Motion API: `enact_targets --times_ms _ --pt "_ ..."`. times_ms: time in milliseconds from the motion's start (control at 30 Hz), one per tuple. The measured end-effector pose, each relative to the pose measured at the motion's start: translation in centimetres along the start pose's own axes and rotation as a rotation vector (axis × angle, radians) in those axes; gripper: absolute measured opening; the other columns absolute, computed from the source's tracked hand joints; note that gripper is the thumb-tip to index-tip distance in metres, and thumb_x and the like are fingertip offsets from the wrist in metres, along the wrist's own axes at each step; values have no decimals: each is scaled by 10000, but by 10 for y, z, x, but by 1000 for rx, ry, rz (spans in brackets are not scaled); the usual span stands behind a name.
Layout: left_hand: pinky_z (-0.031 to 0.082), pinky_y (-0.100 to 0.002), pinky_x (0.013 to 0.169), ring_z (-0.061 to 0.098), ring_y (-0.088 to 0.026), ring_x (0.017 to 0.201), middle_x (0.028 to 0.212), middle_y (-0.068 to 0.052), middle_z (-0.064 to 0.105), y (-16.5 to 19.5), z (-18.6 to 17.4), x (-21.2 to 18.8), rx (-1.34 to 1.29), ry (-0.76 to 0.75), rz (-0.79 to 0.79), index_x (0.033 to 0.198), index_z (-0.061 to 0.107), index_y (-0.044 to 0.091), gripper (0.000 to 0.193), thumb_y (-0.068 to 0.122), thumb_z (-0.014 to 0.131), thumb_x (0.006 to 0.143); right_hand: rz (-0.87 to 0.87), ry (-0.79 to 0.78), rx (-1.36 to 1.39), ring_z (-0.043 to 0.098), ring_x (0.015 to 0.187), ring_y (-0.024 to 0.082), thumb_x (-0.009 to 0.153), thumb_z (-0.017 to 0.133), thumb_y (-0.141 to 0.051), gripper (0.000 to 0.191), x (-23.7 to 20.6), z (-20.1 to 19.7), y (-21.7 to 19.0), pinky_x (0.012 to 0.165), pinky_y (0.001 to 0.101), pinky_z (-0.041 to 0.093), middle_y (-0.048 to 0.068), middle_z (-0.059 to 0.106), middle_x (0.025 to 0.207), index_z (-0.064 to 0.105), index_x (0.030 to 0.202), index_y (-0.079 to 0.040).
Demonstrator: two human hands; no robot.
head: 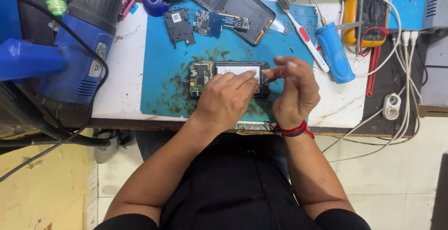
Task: The person disassembles a smartphone by unscrewing screws, removing the battery, and using a heat gun to soften adhesive. They then pry open the screen assembly and separate the display from the frame.
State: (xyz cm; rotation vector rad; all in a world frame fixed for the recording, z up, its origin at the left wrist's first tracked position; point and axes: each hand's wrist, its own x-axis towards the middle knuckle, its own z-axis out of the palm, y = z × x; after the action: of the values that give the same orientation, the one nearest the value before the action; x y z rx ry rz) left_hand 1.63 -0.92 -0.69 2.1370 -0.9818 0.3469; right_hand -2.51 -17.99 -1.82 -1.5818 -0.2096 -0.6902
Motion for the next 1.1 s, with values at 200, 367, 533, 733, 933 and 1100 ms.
enact_targets --times_ms 200,367,533,733,933,1100 --pt "531 -393 757 655 -233 843 1185 -65 731 -1 1 0 4 -9 -8 1085 733 49 187 136 696 924 5 7 -35 718 989 193 1156 429 51 358 -1 0 1 796 328 605 177 653 1303 593 1435 -101" --pt "532 -391 762 657 -233 854 1186 -66 725 -1 2 0 -5 3 -8 1089 735 51 182 141 702 934 10 0 -164 674 1045 192 1169 463 51 349 -1 0 1 838 328 601 175 619 1358 551 1470 -103" --pt "531 -389 762 658 -233 858 1182 -65 721 -2 2 0 -3 5 -2 1091 734 51 181 149 708 941 -76 -7 -427 616 1119 203 1148 507 18 339 -2 3 -2 922 327 571 171 552 1421 501 1468 -91" --pt "526 -389 748 662 -232 851 1147 -38 721 0 0 0 -21 2 -10 1128 743 56 227 191 731 947 42 134 -240 631 1078 190 1203 479 -17 376 -4 5 1 969 361 577 153 582 1365 409 1568 -67" --pt "528 -376 745 670 -227 847 1208 -46 732 -2 -3 1 -62 41 50 1142 747 80 245 221 755 941 104 273 68 685 1023 202 1209 524 -71 348 -9 0 -5 965 428 624 125 612 1282 397 1532 -75" --pt "541 -372 765 676 -228 873 1174 -44 727 -4 -2 0 -88 23 49 1109 748 79 205 195 763 940 118 311 143 676 1006 210 1209 526 -70 351 -14 -5 -11 969 449 621 132 618 1269 387 1532 -76"
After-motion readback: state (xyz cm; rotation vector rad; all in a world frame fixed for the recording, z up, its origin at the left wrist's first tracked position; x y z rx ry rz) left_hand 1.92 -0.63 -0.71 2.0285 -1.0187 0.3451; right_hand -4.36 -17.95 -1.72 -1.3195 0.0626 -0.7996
